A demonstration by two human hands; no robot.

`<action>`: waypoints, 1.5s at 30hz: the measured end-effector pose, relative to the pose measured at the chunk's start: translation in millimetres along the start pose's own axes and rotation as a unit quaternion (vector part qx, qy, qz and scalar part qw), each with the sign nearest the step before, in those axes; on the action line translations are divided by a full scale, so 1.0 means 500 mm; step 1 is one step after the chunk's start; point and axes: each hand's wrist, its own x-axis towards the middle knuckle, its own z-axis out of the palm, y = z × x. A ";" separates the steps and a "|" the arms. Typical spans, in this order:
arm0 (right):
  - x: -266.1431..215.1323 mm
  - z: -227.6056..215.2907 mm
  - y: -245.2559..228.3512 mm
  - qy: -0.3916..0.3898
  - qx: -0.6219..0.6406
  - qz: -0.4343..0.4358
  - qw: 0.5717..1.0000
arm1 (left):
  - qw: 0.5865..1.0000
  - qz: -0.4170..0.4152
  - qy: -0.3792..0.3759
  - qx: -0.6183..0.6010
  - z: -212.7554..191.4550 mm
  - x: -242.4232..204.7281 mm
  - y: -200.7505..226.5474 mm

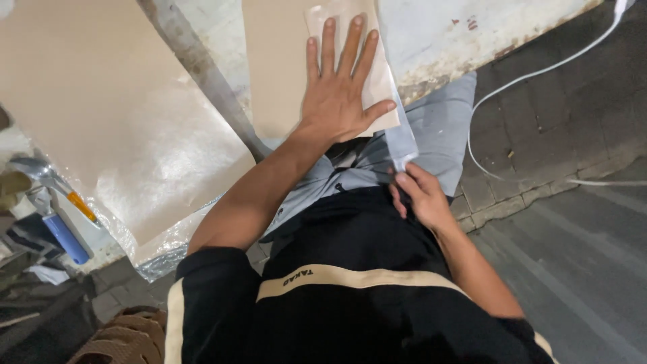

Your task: The person cuts a large sheet of brown paper into smaller rectangles using a knife, then folds and assembles small cardboard boxes. The person places the cut paper pieces inside the assembled boxes and stacks them on the table.

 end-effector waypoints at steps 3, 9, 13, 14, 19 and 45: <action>0.006 0.007 -0.010 -0.001 -0.013 -0.005 1.000 | 1.000 0.010 0.008 0.009 0.009 -0.002 0.006; 0.033 0.027 -0.015 0.014 0.009 0.009 1.000 | 1.000 0.016 -0.007 -0.001 -0.003 -0.009 0.006; 0.013 0.019 -0.009 0.004 0.026 0.017 1.000 | 0.998 0.023 -0.044 -0.046 -0.001 -0.009 0.012; 0.004 0.021 -0.005 0.002 0.025 0.016 1.000 | 0.998 0.022 -0.042 -0.045 0.000 -0.018 0.017; -0.024 0.011 0.033 0.004 0.017 0.011 1.000 | 0.999 0.020 0.017 -0.028 0.005 -0.015 0.010; 0.033 0.071 -0.017 0.087 0.014 -0.016 0.996 | 1.000 0.013 -0.014 -0.018 -0.010 0.004 -0.004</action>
